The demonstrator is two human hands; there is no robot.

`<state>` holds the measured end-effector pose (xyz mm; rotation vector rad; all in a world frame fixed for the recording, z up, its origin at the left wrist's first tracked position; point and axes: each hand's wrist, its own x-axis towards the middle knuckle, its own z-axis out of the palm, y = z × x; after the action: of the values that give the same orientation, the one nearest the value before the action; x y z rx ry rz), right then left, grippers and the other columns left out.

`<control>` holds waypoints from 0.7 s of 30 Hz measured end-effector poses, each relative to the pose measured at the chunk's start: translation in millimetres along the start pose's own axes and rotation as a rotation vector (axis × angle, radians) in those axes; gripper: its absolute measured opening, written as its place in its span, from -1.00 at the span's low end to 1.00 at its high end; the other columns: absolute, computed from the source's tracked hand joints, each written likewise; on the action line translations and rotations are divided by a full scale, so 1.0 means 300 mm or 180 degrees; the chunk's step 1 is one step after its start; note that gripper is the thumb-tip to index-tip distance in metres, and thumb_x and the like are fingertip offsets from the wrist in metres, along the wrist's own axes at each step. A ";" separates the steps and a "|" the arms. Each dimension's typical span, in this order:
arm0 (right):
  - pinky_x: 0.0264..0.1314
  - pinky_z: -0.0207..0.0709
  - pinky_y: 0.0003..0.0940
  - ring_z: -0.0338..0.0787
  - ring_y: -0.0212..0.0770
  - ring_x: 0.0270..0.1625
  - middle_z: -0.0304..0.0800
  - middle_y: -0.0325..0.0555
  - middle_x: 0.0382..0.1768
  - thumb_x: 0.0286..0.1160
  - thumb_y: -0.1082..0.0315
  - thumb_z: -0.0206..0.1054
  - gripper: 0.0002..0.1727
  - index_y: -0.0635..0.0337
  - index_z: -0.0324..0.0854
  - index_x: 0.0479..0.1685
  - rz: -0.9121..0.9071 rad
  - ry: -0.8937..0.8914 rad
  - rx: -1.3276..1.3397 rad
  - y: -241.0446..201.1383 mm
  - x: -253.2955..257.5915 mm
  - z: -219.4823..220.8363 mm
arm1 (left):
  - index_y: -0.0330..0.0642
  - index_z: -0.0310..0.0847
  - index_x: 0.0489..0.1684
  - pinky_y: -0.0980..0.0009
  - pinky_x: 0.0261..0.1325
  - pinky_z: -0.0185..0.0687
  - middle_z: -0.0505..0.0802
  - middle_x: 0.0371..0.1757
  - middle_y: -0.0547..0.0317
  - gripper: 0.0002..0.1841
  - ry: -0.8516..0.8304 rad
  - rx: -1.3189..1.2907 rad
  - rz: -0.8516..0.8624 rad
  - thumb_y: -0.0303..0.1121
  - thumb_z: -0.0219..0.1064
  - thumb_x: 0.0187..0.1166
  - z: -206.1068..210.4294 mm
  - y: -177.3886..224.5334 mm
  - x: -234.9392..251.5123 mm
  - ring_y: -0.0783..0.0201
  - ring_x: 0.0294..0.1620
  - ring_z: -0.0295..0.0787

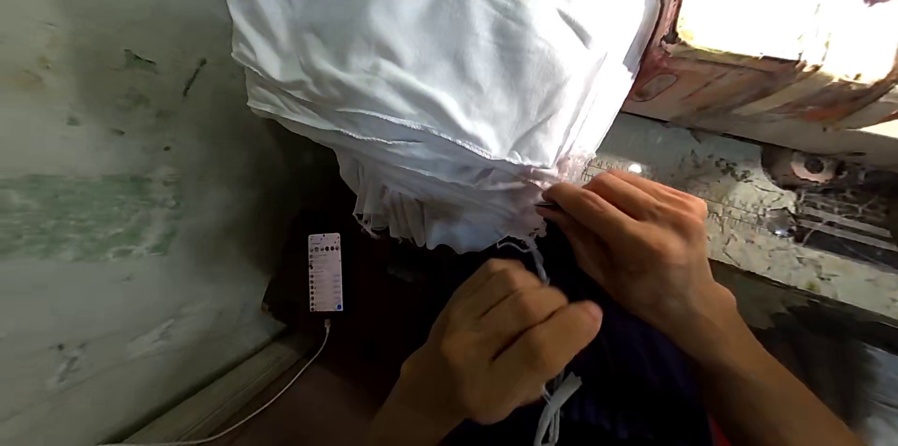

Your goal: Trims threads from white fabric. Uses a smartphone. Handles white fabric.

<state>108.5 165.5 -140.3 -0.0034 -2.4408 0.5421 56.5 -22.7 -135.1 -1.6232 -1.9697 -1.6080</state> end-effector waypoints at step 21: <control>-0.37 0.36 -0.79 0.55 -0.59 -0.43 0.63 -0.19 -0.49 0.72 0.30 0.25 -0.80 0.25 0.66 -0.17 0.0668 0.0155 0.1482 -0.118 -0.136 -0.067 | -0.33 0.61 0.27 0.64 -0.47 0.36 0.55 -0.59 0.34 -0.55 0.0095 0.0452 -0.1499 -0.17 0.43 0.59 0.026 -0.115 0.024 0.57 -0.60 0.39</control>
<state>157.3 135.4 -136.2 -0.0790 -2.2258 1.1779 30.8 -7.3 -155.2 -1.1322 -2.5191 -1.5637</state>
